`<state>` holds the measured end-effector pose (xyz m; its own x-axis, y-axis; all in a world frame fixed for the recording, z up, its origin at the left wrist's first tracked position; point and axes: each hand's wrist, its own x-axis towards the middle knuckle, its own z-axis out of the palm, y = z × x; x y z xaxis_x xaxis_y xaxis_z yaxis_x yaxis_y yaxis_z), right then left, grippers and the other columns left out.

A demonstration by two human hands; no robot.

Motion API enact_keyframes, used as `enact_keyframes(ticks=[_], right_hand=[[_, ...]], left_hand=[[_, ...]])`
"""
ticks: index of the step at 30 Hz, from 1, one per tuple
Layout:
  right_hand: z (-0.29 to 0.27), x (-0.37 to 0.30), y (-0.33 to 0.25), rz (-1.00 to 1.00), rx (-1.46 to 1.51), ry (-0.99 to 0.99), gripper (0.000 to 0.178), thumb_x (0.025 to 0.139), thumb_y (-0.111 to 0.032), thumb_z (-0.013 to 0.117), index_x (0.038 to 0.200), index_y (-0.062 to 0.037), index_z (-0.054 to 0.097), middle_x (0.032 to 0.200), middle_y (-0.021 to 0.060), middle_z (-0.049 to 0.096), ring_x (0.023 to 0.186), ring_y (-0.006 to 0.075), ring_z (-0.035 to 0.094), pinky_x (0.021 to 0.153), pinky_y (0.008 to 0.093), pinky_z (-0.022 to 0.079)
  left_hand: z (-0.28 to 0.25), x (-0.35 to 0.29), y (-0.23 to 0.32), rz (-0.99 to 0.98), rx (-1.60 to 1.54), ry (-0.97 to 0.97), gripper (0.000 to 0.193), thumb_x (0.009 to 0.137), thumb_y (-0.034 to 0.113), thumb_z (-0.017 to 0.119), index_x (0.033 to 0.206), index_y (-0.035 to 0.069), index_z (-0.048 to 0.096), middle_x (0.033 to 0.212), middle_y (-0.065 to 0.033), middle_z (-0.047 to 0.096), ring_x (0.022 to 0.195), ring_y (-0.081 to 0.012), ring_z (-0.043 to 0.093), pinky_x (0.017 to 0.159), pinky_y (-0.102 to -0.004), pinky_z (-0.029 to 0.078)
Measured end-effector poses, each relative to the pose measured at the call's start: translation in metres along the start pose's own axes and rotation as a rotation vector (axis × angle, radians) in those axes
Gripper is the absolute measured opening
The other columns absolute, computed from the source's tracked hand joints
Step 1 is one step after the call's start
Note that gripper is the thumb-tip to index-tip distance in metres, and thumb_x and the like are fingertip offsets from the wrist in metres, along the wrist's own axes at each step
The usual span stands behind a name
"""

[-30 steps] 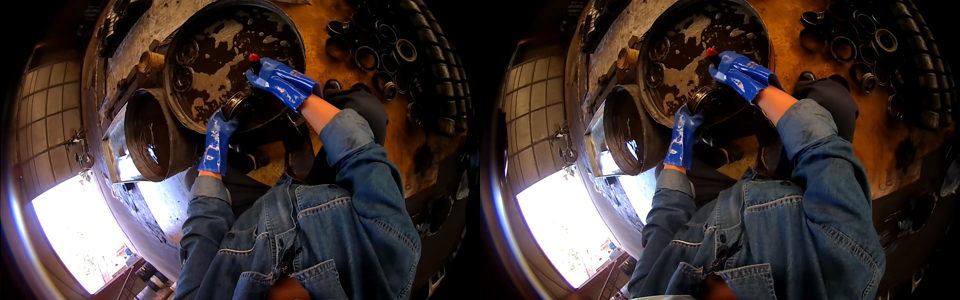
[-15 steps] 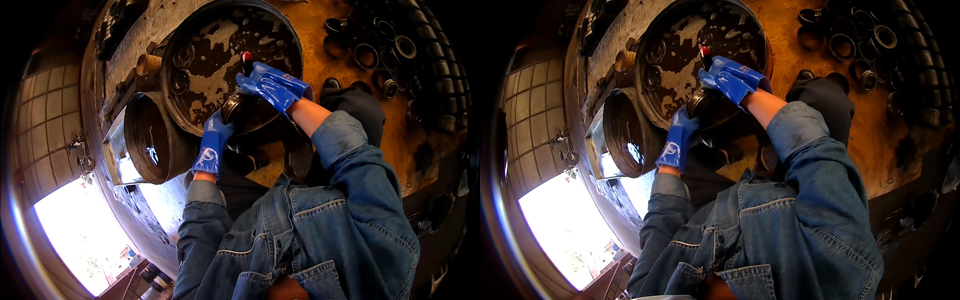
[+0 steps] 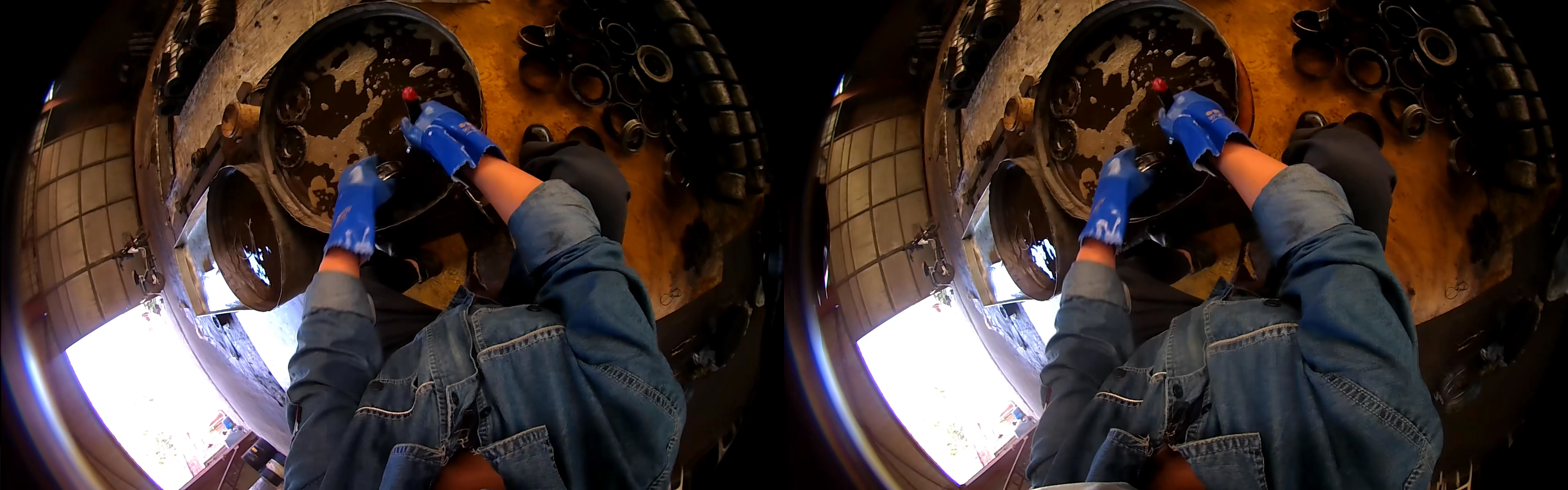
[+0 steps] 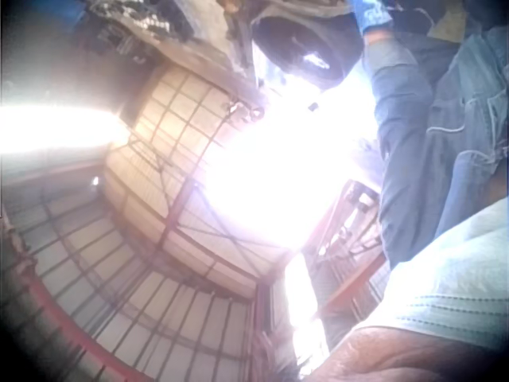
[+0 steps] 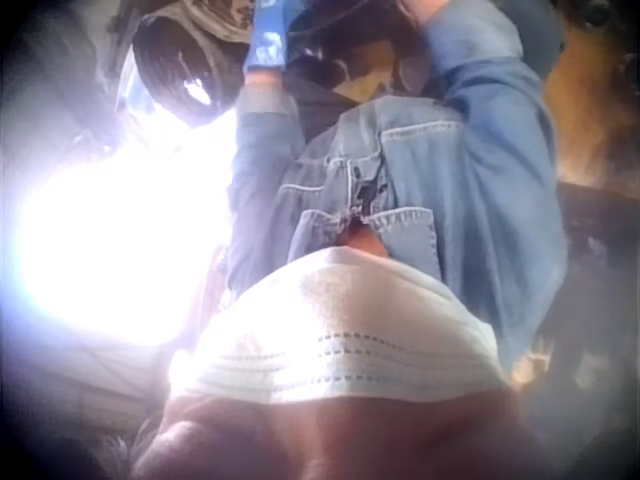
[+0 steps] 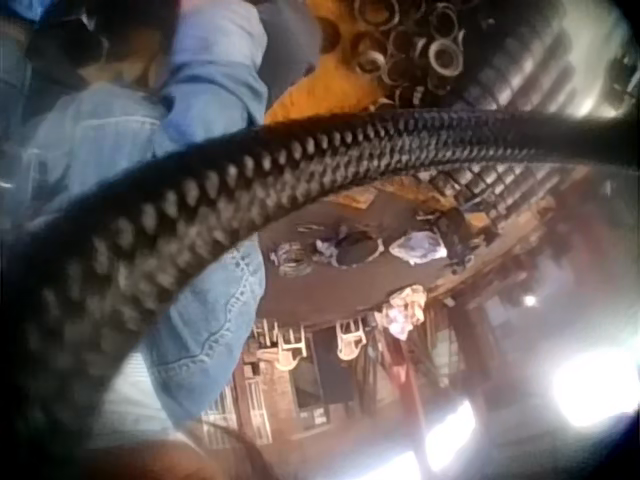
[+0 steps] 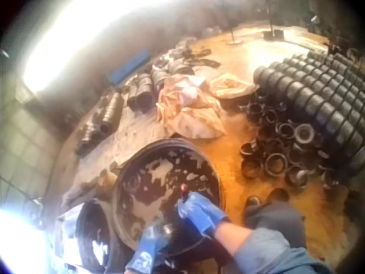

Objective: The person scrubs small metal rings with a red-handled brush while dipping them into a bucket of dark liquid. The person repeatedly picks up a ring, scrubs it, and dips it into the bucket, handling the items one at a time.

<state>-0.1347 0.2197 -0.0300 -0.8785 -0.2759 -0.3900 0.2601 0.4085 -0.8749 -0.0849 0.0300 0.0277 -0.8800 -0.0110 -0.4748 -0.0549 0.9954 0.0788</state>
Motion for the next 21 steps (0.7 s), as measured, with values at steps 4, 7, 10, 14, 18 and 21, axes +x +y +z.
enact_keyframes(ticks=[4,7,10,14,18,21], right_hand=[[-0.015,-0.047,-0.042,-0.357,0.057,0.041,0.043,0.103,-0.040,0.051,0.095,-0.0046,0.073,0.090,0.0222,0.072,0.087,0.0348,0.070,0.085,0.0414,0.053],[0.009,-0.047,-0.050,-0.489,0.050,-0.035,0.052,0.101,-0.052,0.051,0.101,-0.0039,0.071,0.090,0.0212,0.070,0.090,0.0338,0.069,0.087,0.0412,0.052],[0.035,-0.044,-0.067,-0.183,-0.042,-0.168,0.068,0.093,-0.064,0.063,0.114,0.0005,0.068,0.102,0.0212,0.072,0.099,0.0321,0.070,0.092,0.0425,0.053],[0.018,-0.032,-0.056,-0.099,0.034,-0.182,0.051,0.094,-0.050,0.065,0.109,-0.0018,0.070,0.099,0.0186,0.074,0.094,0.0301,0.072,0.086,0.0390,0.056],[0.001,-0.028,-0.059,0.015,-0.114,0.043,0.047,0.095,-0.048,0.064,0.096,-0.0012,0.071,0.085,0.0177,0.072,0.082,0.0272,0.071,0.081,0.0398,0.056],[-0.004,-0.021,-0.057,-0.096,0.076,-0.067,0.045,0.096,-0.047,0.064,0.092,-0.0026,0.070,0.080,0.0139,0.070,0.076,0.0256,0.069,0.075,0.0391,0.057]], left_hand=[[0.052,-0.029,-0.074,0.034,-0.333,0.198,0.049,0.080,0.020,0.080,0.124,0.002,0.069,0.119,-0.0208,0.073,0.113,-0.0367,0.069,0.098,-0.0405,0.055],[0.073,-0.031,-0.093,0.026,-0.582,0.186,0.049,0.082,0.023,0.080,0.125,0.003,0.069,0.119,-0.0190,0.073,0.111,-0.0344,0.070,0.098,-0.0391,0.055],[0.069,-0.028,-0.084,-0.057,-0.420,-0.005,0.047,0.083,0.019,0.079,0.125,0.002,0.069,0.120,-0.0183,0.074,0.111,-0.0312,0.071,0.097,-0.0368,0.054],[0.074,-0.035,-0.088,0.006,-0.743,0.138,0.048,0.080,0.024,0.081,0.122,0.004,0.071,0.115,-0.0185,0.075,0.110,-0.0324,0.071,0.096,-0.0390,0.055],[0.064,-0.037,-0.080,-0.020,-0.538,0.182,0.047,0.079,0.023,0.081,0.122,0.005,0.072,0.114,-0.0177,0.075,0.110,-0.0325,0.071,0.094,-0.0394,0.055],[0.075,-0.029,-0.085,-0.001,-0.567,0.199,0.046,0.079,0.023,0.081,0.121,0.005,0.072,0.115,-0.0177,0.075,0.108,-0.0337,0.071,0.093,-0.0404,0.056]])
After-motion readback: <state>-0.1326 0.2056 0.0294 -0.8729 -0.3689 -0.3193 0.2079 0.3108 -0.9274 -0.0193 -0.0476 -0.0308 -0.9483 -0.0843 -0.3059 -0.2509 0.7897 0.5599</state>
